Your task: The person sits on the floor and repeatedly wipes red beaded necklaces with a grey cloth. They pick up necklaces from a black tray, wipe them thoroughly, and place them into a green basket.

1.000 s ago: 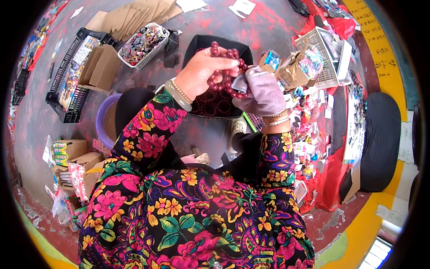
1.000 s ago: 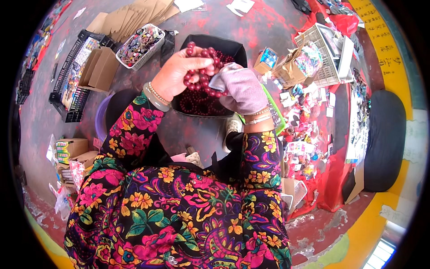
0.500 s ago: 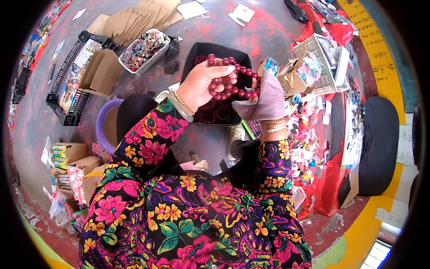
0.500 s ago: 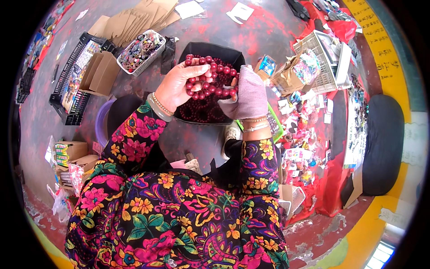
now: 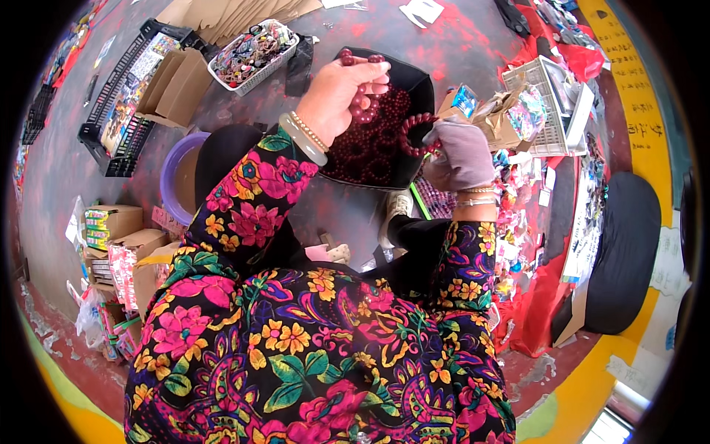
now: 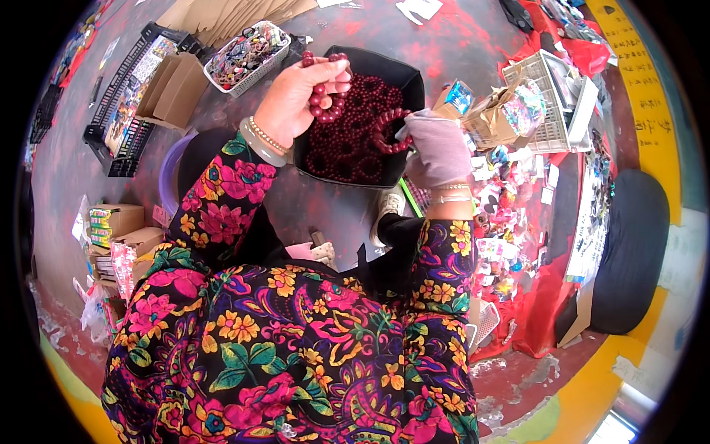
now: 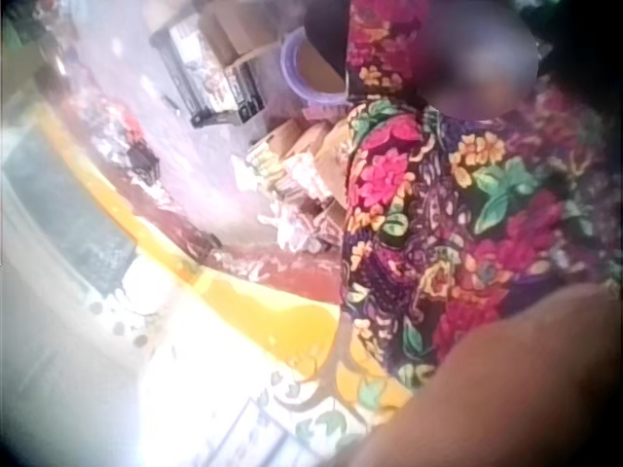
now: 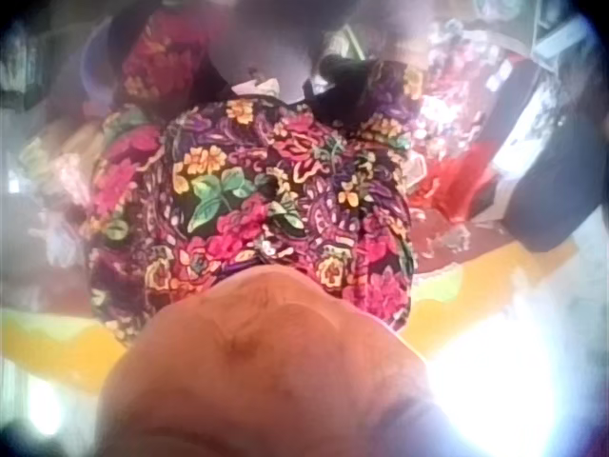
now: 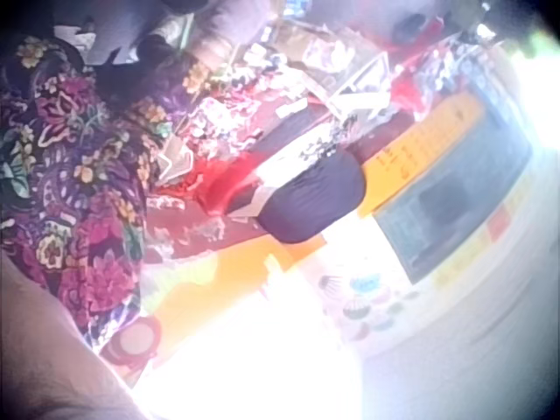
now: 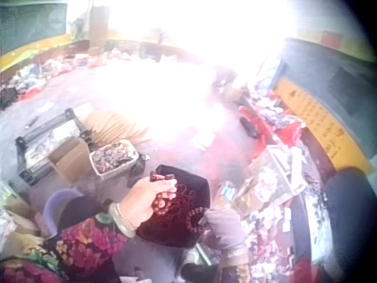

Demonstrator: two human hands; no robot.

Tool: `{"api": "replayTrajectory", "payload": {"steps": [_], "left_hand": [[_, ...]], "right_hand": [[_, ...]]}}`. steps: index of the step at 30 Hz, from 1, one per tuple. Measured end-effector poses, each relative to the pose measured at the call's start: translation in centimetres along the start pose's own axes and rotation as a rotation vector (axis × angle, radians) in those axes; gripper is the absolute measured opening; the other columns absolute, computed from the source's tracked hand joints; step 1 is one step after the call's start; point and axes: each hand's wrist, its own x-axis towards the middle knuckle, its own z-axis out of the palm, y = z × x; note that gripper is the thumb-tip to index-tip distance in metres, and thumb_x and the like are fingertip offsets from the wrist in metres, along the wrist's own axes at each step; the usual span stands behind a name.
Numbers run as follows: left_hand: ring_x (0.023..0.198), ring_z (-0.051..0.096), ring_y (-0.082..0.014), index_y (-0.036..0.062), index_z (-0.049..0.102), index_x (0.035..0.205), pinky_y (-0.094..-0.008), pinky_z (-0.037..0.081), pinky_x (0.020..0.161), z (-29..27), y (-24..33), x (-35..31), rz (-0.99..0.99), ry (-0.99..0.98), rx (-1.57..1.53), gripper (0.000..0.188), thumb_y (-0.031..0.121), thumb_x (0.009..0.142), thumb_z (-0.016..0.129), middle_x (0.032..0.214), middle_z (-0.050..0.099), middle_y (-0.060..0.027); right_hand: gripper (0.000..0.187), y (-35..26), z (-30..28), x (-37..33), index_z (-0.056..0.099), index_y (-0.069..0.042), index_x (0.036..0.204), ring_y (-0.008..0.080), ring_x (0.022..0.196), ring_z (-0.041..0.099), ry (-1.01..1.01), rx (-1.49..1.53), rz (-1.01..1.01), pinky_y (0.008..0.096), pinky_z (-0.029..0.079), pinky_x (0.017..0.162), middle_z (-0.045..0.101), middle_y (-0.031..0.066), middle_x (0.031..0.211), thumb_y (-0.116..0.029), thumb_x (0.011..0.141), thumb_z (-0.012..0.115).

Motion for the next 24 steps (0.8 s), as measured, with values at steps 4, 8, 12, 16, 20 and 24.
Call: {"api": "replayTrajectory", "payload": {"steps": [4,8,12,16,20,24], "left_hand": [[0.066,0.054,-0.0087,0.0025,0.063,0.09,-0.0202,0.04,0.054,-1.0,1.4,-0.2,0.062,-0.062,-0.033,0.014,0.016,0.086,0.063,0.078,0.062,-0.0029],[0.068,0.055,-0.0104,0.0031,0.063,0.087,-0.0227,0.041,0.056,-1.2,1.8,0.0,0.067,-0.038,-0.139,0.014,0.016,0.085,0.062,0.077,0.062,-0.0032],[0.071,0.057,-0.0135,0.0022,0.062,0.093,-0.0272,0.045,0.062,-1.7,2.0,0.0,0.05,-0.038,-0.214,0.018,0.019,0.086,0.059,0.08,0.063,-0.0044],[0.075,0.057,-0.015,0.0007,0.061,0.099,-0.0274,0.047,0.064,-2.8,2.3,-1.1,0.042,0.013,-0.216,0.02,0.018,0.088,0.058,0.084,0.062,-0.0057],[0.077,0.057,-0.0146,0.0002,0.06,0.101,-0.0276,0.047,0.064,-1.6,2.9,-1.2,0.025,-0.019,-0.206,0.022,0.018,0.089,0.058,0.086,0.062,-0.0056],[0.078,0.057,-0.0141,0.0005,0.06,0.101,-0.0276,0.047,0.065,-2.8,3.0,-1.8,0.018,0.007,-0.225,0.021,0.017,0.089,0.057,0.086,0.062,-0.0051]], "right_hand": [[0.026,3.1,5.5,-0.4,0.057,-0.011,0.074,0.0287,0.082,0.059,-0.262,-0.237,-0.032,0.0349,0.048,0.068,0.058,0.0089,0.078,0.002,0.052,0.061],[0.024,6.2,11.3,-1.2,0.059,-0.011,0.075,0.026,0.082,0.06,-0.359,-0.26,-0.046,0.0325,0.049,0.068,0.059,0.0081,0.079,0.0,0.054,0.064],[0.005,9.6,21.5,-3.0,0.061,-0.009,0.069,0.0233,0.076,0.061,-0.45,-0.007,0.177,0.0313,0.05,0.065,0.06,0.0091,0.076,-0.006,0.071,0.058],[0.014,2.1,20.8,0.9,0.068,-0.015,0.08,0.0179,0.088,0.062,-0.806,-0.265,0.413,0.031,0.05,0.074,0.066,0.0047,0.09,-0.006,0.071,0.063],[0.019,4.4,24.7,0.2,0.069,-0.017,0.091,0.0138,0.104,0.058,-0.867,-0.184,0.371,0.028,0.049,0.088,0.064,0.004,0.104,-0.013,0.072,0.069],[0.02,1.6,23.6,2.1,0.07,-0.021,0.091,0.0105,0.109,0.056,-1.155,-0.155,0.475,0.0275,0.048,0.093,0.065,0.0023,0.103,-0.014,0.072,0.071]]}}
